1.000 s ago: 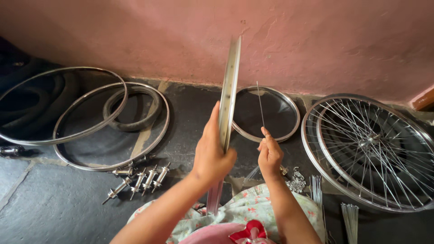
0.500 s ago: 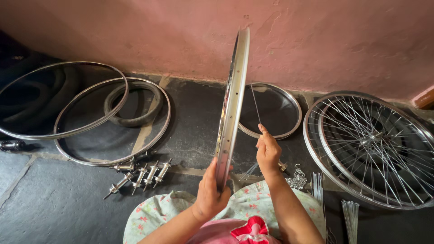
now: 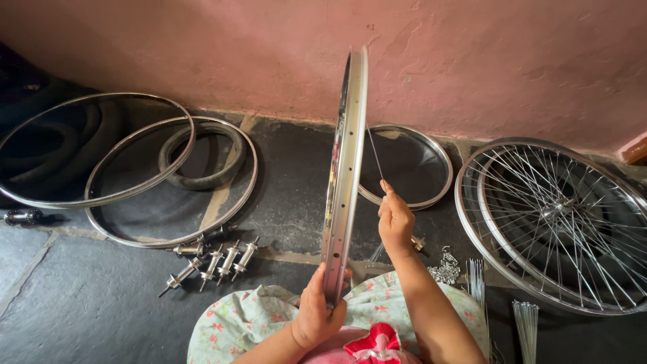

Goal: The person inserts spokes into a bicycle hub, then attaches the hub to a rim and threads the spokes through the rim holes. The person continues to insert and adjust spokes around the rim.

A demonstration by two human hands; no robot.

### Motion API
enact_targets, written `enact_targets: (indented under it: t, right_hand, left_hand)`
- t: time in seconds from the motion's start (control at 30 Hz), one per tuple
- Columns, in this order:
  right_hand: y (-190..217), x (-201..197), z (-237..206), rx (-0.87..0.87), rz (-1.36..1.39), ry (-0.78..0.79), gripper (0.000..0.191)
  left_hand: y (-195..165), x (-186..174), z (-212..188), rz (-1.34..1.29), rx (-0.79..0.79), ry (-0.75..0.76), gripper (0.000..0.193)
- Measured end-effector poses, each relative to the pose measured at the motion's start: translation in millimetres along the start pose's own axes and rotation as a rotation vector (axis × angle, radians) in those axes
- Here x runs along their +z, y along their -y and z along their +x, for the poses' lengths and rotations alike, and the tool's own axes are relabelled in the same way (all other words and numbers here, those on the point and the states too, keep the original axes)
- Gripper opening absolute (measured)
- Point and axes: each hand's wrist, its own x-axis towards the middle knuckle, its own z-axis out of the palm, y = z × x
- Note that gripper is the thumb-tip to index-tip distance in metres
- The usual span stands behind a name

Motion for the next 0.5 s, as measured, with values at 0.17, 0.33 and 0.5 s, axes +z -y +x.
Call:
enact_targets:
  t: [0.17,0.33,0.5]
  right_hand:
    - [-0.8,8.4,3.3,-0.086,0.029,-0.040,0.037]
    - [-0.5,13.0,2.2,-0.056,0.078,-0.037,0.036]
    - [4.2,18.6,-0.2,-0.035,0.105,-0.017,0.034]
  left_hand:
    - [1.2,0.9,-7.3,0.018,0.037,-0.005,0.083]
    - [0.9,1.2,-6.8,0.009,0.042,-0.006,0.084]
    - [1.6,2.5,-10.9,-0.003,0.028,0.011,0.084]
